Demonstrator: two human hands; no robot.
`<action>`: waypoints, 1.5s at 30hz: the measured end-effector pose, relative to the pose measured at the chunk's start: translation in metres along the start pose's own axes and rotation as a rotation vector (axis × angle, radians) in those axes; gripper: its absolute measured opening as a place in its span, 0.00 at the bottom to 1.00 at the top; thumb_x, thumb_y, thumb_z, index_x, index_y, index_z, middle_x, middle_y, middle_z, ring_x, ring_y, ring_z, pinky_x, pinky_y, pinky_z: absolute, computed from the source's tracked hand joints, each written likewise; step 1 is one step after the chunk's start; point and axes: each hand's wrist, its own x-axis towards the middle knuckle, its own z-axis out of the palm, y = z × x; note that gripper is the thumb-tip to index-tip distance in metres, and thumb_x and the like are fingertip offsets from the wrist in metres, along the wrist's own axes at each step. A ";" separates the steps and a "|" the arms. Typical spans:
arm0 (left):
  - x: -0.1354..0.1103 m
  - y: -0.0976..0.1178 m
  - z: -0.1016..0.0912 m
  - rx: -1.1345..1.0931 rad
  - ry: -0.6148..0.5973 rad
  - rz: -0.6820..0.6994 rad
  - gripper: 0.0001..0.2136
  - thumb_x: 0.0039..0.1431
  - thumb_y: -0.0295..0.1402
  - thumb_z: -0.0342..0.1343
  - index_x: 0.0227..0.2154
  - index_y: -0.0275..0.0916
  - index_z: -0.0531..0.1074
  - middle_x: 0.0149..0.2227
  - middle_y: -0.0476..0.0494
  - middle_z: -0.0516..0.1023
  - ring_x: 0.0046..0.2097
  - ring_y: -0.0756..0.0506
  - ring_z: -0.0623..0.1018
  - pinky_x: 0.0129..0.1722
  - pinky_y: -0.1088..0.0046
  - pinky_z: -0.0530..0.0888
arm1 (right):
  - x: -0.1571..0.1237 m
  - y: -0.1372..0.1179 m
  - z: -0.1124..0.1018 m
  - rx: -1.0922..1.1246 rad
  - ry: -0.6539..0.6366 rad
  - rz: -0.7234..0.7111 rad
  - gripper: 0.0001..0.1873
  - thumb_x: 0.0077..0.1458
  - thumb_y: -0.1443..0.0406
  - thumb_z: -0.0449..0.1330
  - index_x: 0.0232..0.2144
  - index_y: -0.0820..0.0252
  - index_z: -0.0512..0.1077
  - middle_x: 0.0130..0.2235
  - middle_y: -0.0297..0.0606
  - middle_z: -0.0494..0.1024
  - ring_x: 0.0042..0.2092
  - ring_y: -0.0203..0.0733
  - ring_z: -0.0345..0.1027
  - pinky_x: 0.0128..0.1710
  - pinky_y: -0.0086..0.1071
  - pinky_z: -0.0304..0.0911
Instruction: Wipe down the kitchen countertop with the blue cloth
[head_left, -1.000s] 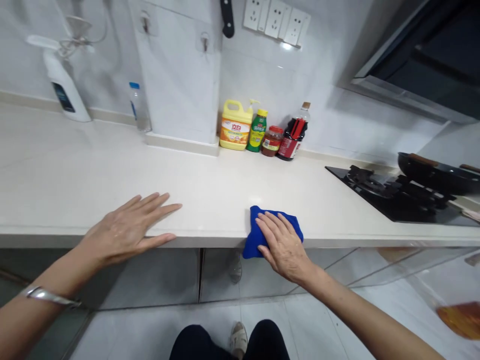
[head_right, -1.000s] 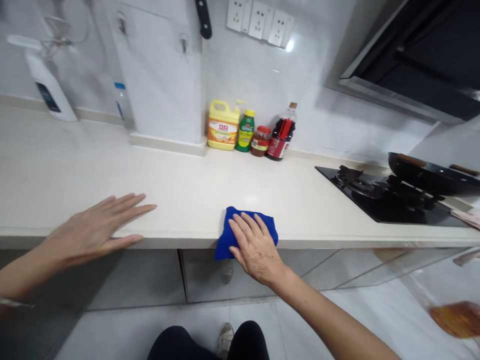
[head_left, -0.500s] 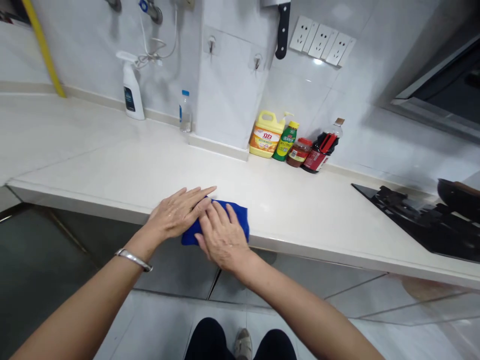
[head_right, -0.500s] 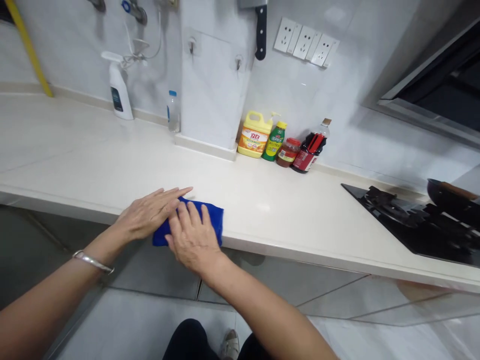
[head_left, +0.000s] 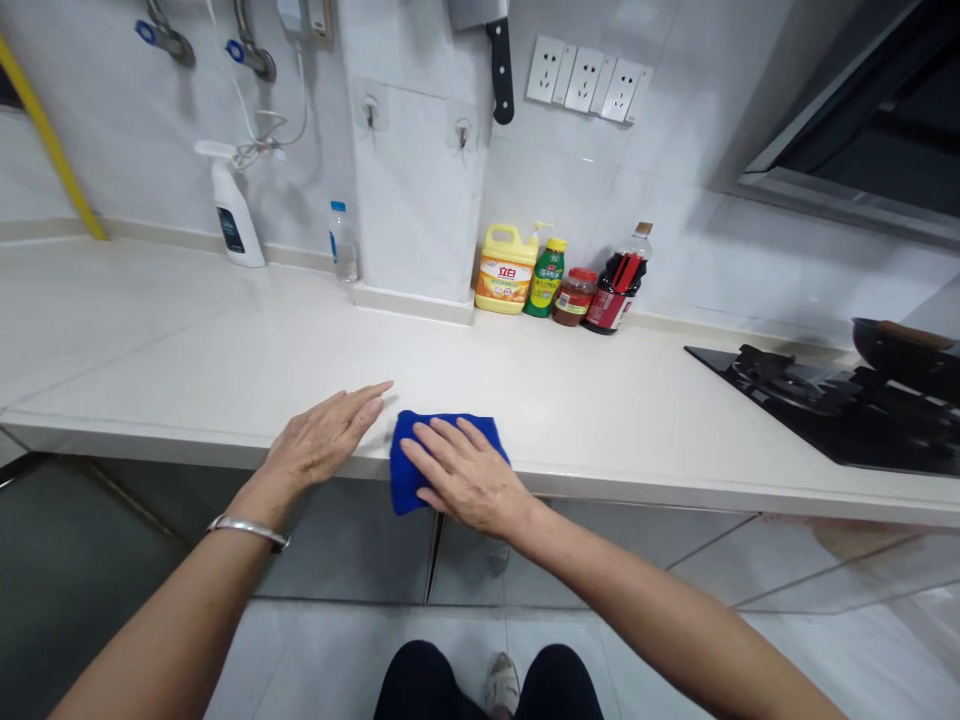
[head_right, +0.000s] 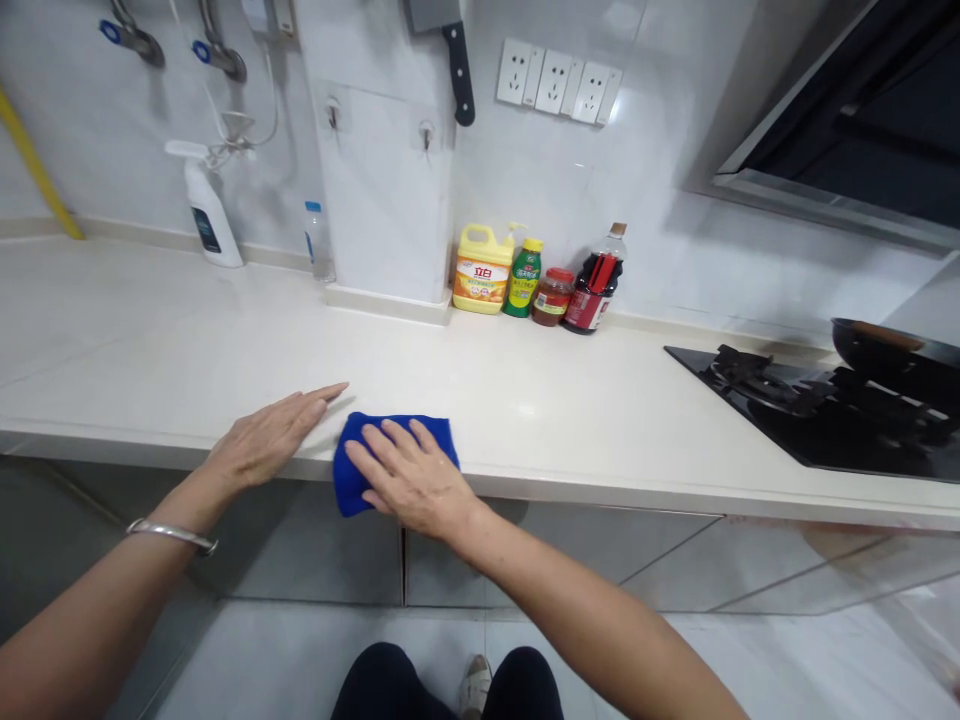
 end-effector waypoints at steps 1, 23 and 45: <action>0.001 -0.001 0.001 0.025 0.002 -0.004 0.35 0.66 0.58 0.28 0.69 0.53 0.61 0.70 0.54 0.64 0.71 0.38 0.63 0.72 0.50 0.58 | -0.012 0.007 -0.002 0.007 0.003 0.006 0.31 0.72 0.57 0.51 0.71 0.62 0.56 0.71 0.47 0.61 0.70 0.56 0.54 0.69 0.55 0.55; 0.006 -0.001 0.022 0.203 0.115 0.177 0.38 0.66 0.57 0.30 0.65 0.40 0.68 0.69 0.42 0.66 0.72 0.38 0.61 0.74 0.51 0.55 | -0.181 0.102 -0.057 -0.032 -0.113 0.218 0.45 0.66 0.53 0.61 0.75 0.56 0.44 0.69 0.53 0.63 0.71 0.56 0.56 0.67 0.60 0.61; -0.001 0.001 0.017 0.226 0.158 0.174 0.30 0.71 0.50 0.34 0.66 0.42 0.67 0.73 0.41 0.55 0.74 0.40 0.55 0.74 0.52 0.54 | 0.023 -0.007 0.001 0.172 -0.067 0.168 0.41 0.64 0.51 0.62 0.69 0.70 0.58 0.70 0.56 0.61 0.71 0.58 0.52 0.71 0.55 0.52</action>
